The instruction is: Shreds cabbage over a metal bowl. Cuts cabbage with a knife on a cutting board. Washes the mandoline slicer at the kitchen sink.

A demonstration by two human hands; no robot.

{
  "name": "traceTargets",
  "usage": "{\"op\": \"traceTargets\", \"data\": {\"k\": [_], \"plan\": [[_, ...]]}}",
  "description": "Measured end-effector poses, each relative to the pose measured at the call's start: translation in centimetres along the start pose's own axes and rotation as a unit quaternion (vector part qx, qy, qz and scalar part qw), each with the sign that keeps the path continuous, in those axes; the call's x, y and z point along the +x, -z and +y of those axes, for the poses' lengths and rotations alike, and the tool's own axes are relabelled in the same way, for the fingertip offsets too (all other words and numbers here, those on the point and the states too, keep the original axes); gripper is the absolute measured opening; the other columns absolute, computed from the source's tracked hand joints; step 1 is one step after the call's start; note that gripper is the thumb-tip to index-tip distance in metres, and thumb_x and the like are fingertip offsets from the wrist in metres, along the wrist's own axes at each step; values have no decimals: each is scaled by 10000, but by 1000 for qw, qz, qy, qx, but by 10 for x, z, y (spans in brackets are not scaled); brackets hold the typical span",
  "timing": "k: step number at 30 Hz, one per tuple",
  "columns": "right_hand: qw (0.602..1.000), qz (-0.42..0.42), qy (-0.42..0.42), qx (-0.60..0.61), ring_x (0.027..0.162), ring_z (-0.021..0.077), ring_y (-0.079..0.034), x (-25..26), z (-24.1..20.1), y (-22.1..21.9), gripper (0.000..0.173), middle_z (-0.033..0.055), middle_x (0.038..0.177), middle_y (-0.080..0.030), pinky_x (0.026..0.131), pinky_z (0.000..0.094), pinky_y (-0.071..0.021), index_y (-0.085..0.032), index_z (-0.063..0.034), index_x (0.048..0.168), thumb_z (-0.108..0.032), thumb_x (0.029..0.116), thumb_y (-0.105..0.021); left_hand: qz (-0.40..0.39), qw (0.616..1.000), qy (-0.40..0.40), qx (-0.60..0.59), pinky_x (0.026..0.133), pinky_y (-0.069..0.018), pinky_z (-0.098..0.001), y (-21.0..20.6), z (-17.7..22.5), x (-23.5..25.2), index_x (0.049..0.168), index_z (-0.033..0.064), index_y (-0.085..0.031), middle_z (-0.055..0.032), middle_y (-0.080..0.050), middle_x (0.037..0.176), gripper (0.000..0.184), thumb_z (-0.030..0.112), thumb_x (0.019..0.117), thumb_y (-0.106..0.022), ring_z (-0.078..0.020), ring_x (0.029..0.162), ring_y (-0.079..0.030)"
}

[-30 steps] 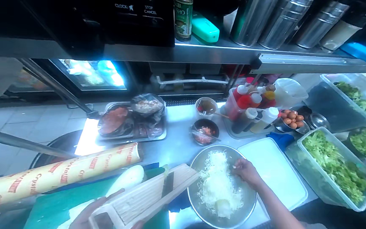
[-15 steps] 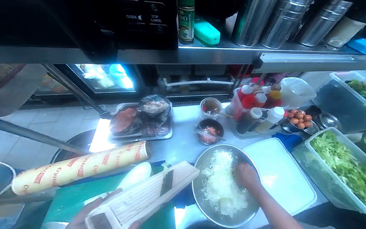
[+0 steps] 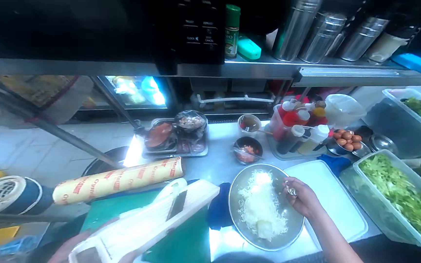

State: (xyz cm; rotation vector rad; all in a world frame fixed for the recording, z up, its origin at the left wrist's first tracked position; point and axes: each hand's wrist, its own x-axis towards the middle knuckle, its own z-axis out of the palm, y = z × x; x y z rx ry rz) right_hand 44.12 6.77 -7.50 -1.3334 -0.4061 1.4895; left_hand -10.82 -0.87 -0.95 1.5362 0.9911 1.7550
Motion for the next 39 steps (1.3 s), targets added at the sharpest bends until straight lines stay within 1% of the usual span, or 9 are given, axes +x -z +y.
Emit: {"op": "traceTargets", "data": {"k": [6,12,20,25,26,28,31,34,39], "plan": [[998,-56,-25,22,615,149,-635,-23,3,-68,149,134,922,-689,457,244,-489,-571,-55,1135,-167,1038,-557,118,993,-21,20,1062,-509,-530,91,14,-9,1449,-88,-338,-259,-551,1368,788,110,838,-794,-385,1233,-591],[972,-150,-179,-3,545,94,-557,-55,58,-214,313,23,778,-618,423,213,-433,-598,-142,982,-417,1067,-474,239,970,-9,42,1002,-553,-488,153,110,4,1445,44,-361,-169,-603,1362,804,146,780,-799,-325,1238,-609],[921,-302,-227,-96,864,247,-691,-110,144,-487,252,148,1002,-675,763,400,-612,-606,-9,1168,-191,995,-625,340,920,-108,160,1018,-544,-462,247,165,-23,1425,18,-310,-184,-592,1367,910,234,743,-872,-317,1251,-603],[859,-412,-182,-244,1133,266,-661,-136,202,-615,528,126,1258,-664,932,505,-573,-598,-64,1318,-489,1003,-601,355,902,-135,203,1055,-516,-469,277,171,-53,1445,-21,-272,-187,-554,1401,909,215,778,-844,-309,1283,-575],[845,-422,-162,-286,1274,279,-601,-138,214,-627,555,123,1381,-620,1025,546,-523,-579,-83,1374,-501,1008,-580,359,901,-135,203,1062,-510,-471,279,171,-60,1441,-7,-283,-177,-558,1405,894,218,783,-844,-304,1287,-574],[839,-421,-100,-331,1263,291,-596,-142,240,-641,457,143,1343,-630,1020,555,-513,-604,-61,1320,-401,1021,-537,366,898,-130,206,1072,-500,-475,281,168,-74,1435,4,-305,-170,-560,1404,855,222,796,-830,-301,1289,-572],[865,-411,-22,-288,819,230,-701,-144,270,-644,225,117,930,-714,724,441,-607,-674,-39,1056,-243,999,-600,367,899,-124,202,1089,-479,-493,280,162,-91,1440,-4,-326,-176,-538,1423,833,214,795,-806,-314,1307,-546],[877,-398,-27,-269,612,206,-628,-146,272,-626,165,102,756,-661,558,384,-541,-642,-39,976,-199,947,-665,362,906,-124,181,1094,-466,-526,270,156,-96,1419,-9,-338,-212,-521,1431,817,190,781,-807,-360,1320,-528],[910,-331,-80,-236,837,266,-736,-127,228,-566,310,169,1024,-723,731,404,-637,-594,10,1228,-107,951,-673,329,907,-130,227,1097,-470,-503,251,157,-98,1432,-3,-340,-221,-514,1424,979,285,674,-887,-356,1315,-527]]}}
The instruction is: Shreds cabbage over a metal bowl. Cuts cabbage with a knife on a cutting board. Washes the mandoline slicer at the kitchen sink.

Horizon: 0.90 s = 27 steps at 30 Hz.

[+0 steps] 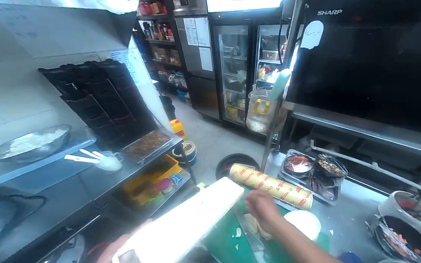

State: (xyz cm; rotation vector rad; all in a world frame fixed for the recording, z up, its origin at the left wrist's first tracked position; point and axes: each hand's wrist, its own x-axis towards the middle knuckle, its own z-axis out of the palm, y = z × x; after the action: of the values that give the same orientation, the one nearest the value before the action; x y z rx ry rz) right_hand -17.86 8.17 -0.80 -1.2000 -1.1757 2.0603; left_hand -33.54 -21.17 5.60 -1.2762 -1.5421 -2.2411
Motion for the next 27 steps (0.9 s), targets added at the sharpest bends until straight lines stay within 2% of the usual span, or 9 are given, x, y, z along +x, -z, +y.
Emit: {"op": "traceTargets", "data": {"k": [2,5,8,11,13,15,17,20,27], "plan": [[995,7,86,-39,854,265,-726,-13,-25,23,259,162,1028,-714,741,417,-632,-610,9,1179,-117,961,-671,-17,1000,-3,3,1107,-465,-510,-11,14,-4,1426,15,-362,-211,-527,1413,997,285,640,-912,-358,1315,-530],[951,-106,222,-188,1005,226,-724,-44,-81,29,332,79,1162,-724,847,411,-640,-659,-78,1246,-132,922,-708,-50,999,-5,9,1120,-464,-517,-33,30,-12,1430,47,-368,-197,-534,1430,1033,259,603,-948,-352,1332,-527],[847,-236,312,-359,1129,139,-683,-74,-117,6,458,-12,1342,-658,929,364,-620,-605,-181,1411,-150,957,-659,-71,997,-10,5,1108,-477,-522,-54,34,-20,1435,68,-377,-214,-530,1435,1061,229,567,-966,-366,1326,-531],[719,-259,374,-525,1214,104,-626,-79,-123,-20,540,-22,1423,-591,978,339,-585,-560,-270,1476,-148,952,-603,-83,996,-25,7,1115,-472,-531,-70,39,-19,1434,109,-384,-212,-534,1428,1052,194,560,-965,-374,1339,-521],[654,-245,408,-587,1286,124,-587,-73,-117,-33,459,-14,1382,-637,1089,368,-501,-627,-248,1407,-155,959,-592,-87,996,-34,13,1120,-472,-523,-75,39,-17,1439,134,-397,-195,-539,1435,1046,195,565,-969,-362,1343,-524],[628,-214,441,-604,1228,111,-622,-66,-108,-45,310,-37,1270,-697,1070,349,-511,-718,-229,1257,-203,983,-576,-82,995,-41,25,1119,-477,-521,-75,35,-16,1435,140,-408,-191,-542,1437,1039,194,565,-974,-358,1341,-530],[624,-186,470,-596,1120,86,-664,-57,-96,-58,236,-58,1148,-732,990,318,-551,-759,-220,1134,-236,1003,-564,-73,995,-39,52,1126,-471,-513,-70,29,-15,1430,138,-403,-184,-543,1434,1031,206,573,-972,-347,1347,-527],[651,-183,453,-581,953,79,-686,-44,-86,-80,188,-53,982,-728,861,322,-582,-762,-198,979,-239,975,-578,-54,995,-31,77,1132,-470,-511,-58,14,-12,1423,143,-409,-178,-542,1438,1023,219,576,-977,-338,1353,-526],[793,-225,296,-483,701,94,-639,3,-68,-128,116,-54,811,-671,642,354,-564,-711,-205,952,-253,847,-703,-2,995,-16,101,1125,-476,-513,-21,-37,-5,1414,127,-397,-188,-543,1431,1023,223,577,-977,-344,1342,-534]]}}
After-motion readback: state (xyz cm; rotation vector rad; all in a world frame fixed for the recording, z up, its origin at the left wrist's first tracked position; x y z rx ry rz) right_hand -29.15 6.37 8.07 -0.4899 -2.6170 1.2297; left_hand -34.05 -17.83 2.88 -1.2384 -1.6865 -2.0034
